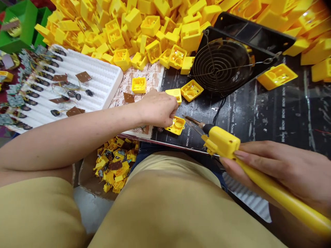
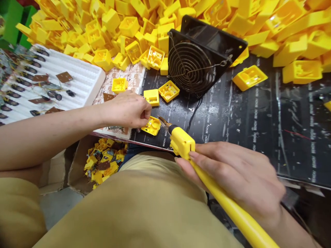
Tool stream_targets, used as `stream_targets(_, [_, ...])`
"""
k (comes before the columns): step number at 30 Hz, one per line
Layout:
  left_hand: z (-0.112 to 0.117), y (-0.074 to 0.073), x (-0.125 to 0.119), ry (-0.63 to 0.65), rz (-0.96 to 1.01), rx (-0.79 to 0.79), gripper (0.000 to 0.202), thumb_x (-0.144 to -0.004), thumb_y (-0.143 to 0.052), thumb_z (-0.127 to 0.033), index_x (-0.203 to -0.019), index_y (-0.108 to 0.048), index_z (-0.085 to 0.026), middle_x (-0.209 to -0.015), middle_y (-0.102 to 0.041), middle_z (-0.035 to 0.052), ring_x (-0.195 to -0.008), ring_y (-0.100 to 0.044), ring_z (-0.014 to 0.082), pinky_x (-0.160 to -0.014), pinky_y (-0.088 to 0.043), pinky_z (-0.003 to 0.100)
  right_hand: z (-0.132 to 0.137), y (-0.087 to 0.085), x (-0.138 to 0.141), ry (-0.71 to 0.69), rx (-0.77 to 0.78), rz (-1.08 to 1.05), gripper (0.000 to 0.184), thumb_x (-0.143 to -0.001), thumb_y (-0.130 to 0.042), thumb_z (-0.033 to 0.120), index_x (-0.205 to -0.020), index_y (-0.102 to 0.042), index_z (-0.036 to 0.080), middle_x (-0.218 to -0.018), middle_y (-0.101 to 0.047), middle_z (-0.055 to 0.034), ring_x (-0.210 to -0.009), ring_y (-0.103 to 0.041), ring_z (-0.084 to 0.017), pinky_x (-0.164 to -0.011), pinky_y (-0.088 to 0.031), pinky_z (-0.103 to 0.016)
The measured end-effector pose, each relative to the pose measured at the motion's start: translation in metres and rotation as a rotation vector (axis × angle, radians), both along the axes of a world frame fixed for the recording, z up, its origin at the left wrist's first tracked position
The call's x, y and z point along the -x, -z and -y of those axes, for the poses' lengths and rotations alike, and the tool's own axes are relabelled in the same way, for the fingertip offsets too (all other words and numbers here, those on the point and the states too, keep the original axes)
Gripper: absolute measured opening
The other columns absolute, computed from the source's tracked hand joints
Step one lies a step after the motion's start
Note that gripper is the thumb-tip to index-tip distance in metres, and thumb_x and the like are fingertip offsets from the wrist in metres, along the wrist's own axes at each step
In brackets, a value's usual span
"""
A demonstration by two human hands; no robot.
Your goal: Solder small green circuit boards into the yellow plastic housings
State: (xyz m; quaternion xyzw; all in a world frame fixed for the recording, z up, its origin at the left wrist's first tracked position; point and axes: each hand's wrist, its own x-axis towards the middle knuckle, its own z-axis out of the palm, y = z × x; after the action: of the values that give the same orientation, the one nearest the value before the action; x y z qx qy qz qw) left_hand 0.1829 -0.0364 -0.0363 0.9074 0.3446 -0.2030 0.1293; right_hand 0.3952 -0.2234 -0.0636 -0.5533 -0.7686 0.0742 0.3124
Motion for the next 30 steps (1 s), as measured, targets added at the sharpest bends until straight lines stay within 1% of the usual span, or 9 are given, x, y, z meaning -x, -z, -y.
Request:
stream_targets(2, [0.000,0.000,0.000,-0.002,0.007,-0.002,0.010,-0.072,-0.065,-0.019,-0.078,-0.073,-0.022,-0.071,-0.069,0.0008,-0.083,-0.066,0.0214,-0.079,-0.046,0.032,0.002,0.000,0.005,0.007,-0.016,-0.047,0.006,-0.092,-0.068,0.029,-0.092,-0.064,0.025,-0.083,-0.070,0.0012,-0.073,-0.068,-0.012,-0.067,-0.057,-0.024])
stream_targets(7, [0.004,-0.003,0.002,0.028,-0.001,-0.044,0.011,-0.075,-0.064,-0.022,-0.080,-0.073,-0.022,-0.076,-0.072,0.0020,-0.083,-0.066,0.0209,-0.079,-0.046,0.031,0.006,-0.001,0.013,0.302,0.049,-0.163,0.025,-0.087,-0.075,0.033,-0.111,-0.067,0.031,-0.096,-0.072,-0.0001,-0.079,-0.070,-0.018,-0.059,-0.057,-0.029])
stream_targets(10, [0.009,-0.007,0.011,0.050,0.061,-0.051,0.014,-0.081,-0.062,-0.025,-0.087,-0.075,-0.021,-0.085,-0.075,0.0026,-0.086,-0.067,0.0201,-0.083,-0.045,0.033,0.002,0.011,-0.003,0.103,-0.089,-0.076,0.055,-0.088,-0.074,0.033,-0.139,-0.054,0.033,-0.104,-0.074,0.0000,-0.080,-0.072,-0.019,-0.057,-0.056,-0.028])
stream_targets(12, [0.011,-0.007,0.020,0.049,0.136,-0.051,0.016,-0.086,-0.060,-0.025,-0.091,-0.075,-0.022,-0.089,-0.077,0.0019,-0.086,-0.067,0.0189,-0.087,-0.043,0.034,-0.003,0.018,-0.014,-0.017,-0.173,0.026,0.065,-0.089,-0.073,0.035,-0.147,-0.046,0.027,-0.102,-0.075,-0.0024,-0.073,-0.071,-0.019,-0.053,-0.055,-0.028])
stream_targets(15, [0.014,-0.001,0.035,0.078,0.232,-0.102,0.021,-0.094,-0.056,-0.026,-0.093,-0.077,-0.023,-0.092,-0.078,0.0017,-0.087,-0.068,0.0181,-0.091,-0.040,0.036,-0.008,0.018,-0.015,-0.015,-0.208,0.144,0.052,-0.095,-0.065,0.037,-0.141,-0.050,0.019,-0.097,-0.075,-0.0049,-0.070,-0.071,-0.019,-0.053,-0.053,-0.027])
stream_targets(19, [0.016,0.011,0.049,0.153,0.334,-0.168,0.022,-0.097,-0.056,-0.029,-0.101,-0.077,-0.024,-0.099,-0.078,0.0041,-0.092,-0.069,0.0204,-0.088,-0.041,0.036,-0.014,0.007,-0.001,0.065,-0.228,0.198,0.032,-0.102,-0.052,0.043,-0.123,-0.057,0.019,-0.088,-0.075,-0.0040,-0.067,-0.070,-0.017,-0.051,-0.049,-0.027])
stream_targets(23, [0.017,0.017,0.051,0.075,0.448,-0.110,0.017,-0.094,-0.061,-0.025,-0.105,-0.074,-0.022,-0.089,-0.078,0.0011,-0.084,-0.069,0.0174,-0.083,-0.042,0.033,-0.018,0.002,0.002,-0.027,-0.227,0.221,0.034,-0.103,-0.049,0.044,-0.123,-0.054,0.017,-0.083,-0.074,-0.0050,-0.059,-0.068,-0.015,-0.047,-0.047,-0.024])
stream_targets(26, [0.018,0.017,0.048,0.006,0.478,-0.093,0.011,-0.092,-0.063,-0.025,-0.096,-0.073,-0.019,-0.080,-0.077,-0.0013,-0.077,-0.069,0.0161,-0.084,-0.042,0.033,-0.018,0.004,-0.001,0.036,-0.219,0.228,0.037,-0.104,-0.045,0.046,-0.129,-0.053,0.020,-0.086,-0.074,-0.0043,-0.060,-0.068,-0.017,-0.050,-0.050,-0.026])
stream_targets(30, [0.020,0.012,0.045,0.088,0.399,-0.118,0.016,-0.091,-0.060,-0.023,-0.084,-0.073,-0.021,-0.083,-0.077,-0.0001,-0.080,-0.067,0.0175,-0.084,-0.039,0.036,-0.015,0.011,-0.015,-0.047,-0.179,0.199,0.051,-0.098,-0.058,0.041,-0.146,-0.044,0.029,-0.089,-0.075,-0.0013,-0.064,-0.070,-0.016,-0.046,-0.050,-0.025])
